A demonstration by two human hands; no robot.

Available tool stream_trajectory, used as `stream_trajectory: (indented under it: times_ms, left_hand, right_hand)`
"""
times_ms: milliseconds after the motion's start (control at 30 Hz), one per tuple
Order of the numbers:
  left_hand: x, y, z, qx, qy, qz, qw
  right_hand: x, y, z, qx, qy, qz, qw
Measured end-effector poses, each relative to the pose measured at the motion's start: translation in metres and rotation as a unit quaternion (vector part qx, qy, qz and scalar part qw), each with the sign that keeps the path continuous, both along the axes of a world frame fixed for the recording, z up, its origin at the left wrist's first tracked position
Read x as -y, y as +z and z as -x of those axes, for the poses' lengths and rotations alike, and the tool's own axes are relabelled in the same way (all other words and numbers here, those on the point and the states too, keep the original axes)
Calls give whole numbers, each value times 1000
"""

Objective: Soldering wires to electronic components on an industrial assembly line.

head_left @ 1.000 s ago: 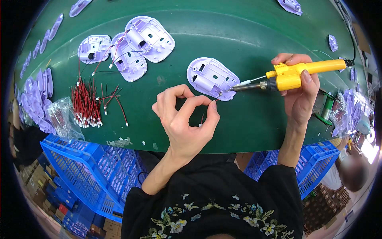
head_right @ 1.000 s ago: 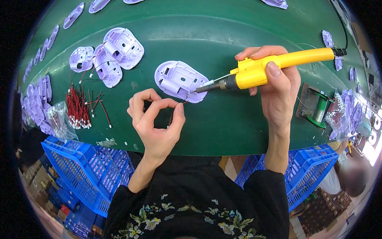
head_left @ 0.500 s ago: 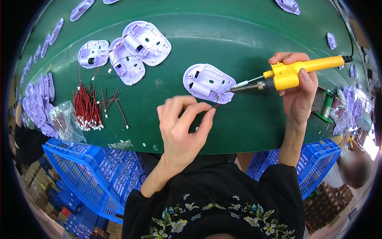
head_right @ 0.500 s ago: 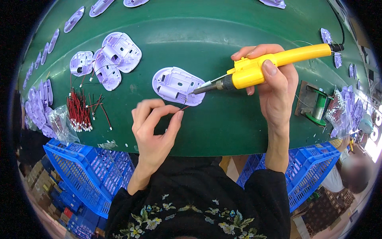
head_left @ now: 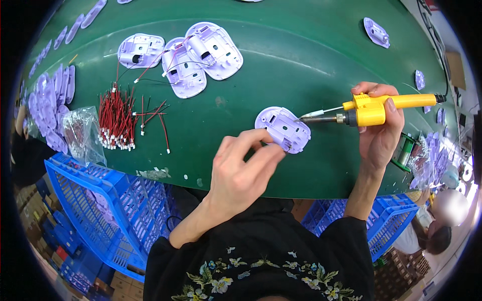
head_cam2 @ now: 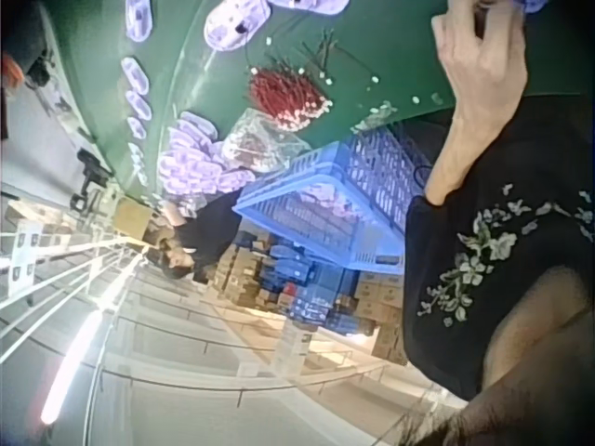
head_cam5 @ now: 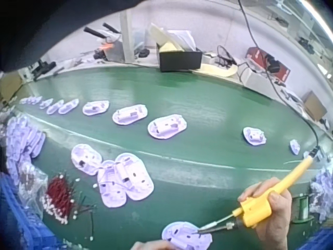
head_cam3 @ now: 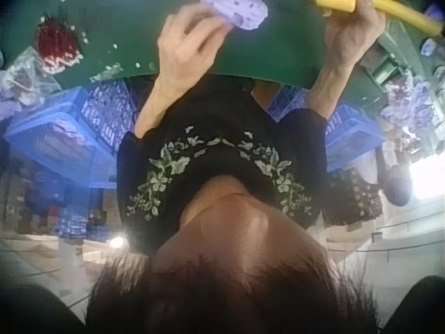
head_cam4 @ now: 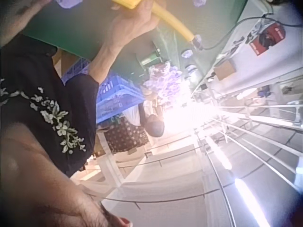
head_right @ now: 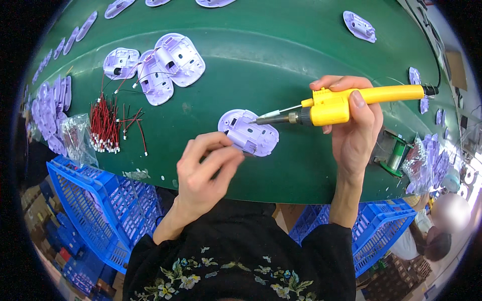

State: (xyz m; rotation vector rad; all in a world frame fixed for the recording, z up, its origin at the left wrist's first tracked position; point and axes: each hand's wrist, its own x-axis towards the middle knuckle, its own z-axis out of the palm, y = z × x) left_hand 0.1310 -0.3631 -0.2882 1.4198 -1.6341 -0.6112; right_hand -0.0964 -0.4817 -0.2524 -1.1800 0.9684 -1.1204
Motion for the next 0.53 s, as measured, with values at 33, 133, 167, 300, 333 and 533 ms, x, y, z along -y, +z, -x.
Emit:
stream_trajectory:
  times_ms: [33, 133, 167, 300, 333, 533]
  left_hand:
    - [0, -3, -1, -7, 48, 17, 999]
    - [0, -8, -4, -28, 126, 18, 991]
    - [0, -11, -6, -19, 141, 29, 989]
    - [-1, -17, -12, 27, 171, 50, 984]
    - [0, -18, -13, 25, 177, 49, 983]
    - [-2, -21, -17, 27, 164, -18, 986]
  right_hand:
    - [3, 0, -4, 4, 14, -2, 1000]
    - [9, 3, -17, 8, 39, -14, 999]
    - [10, 4, -22, 11, 46, -27, 999]
    - [13, 0, -36, 2, 71, -41, 997]
    - [12, -1, -38, -1, 77, -41, 996]
    - [8, -15, -41, -42, 67, -18, 997]
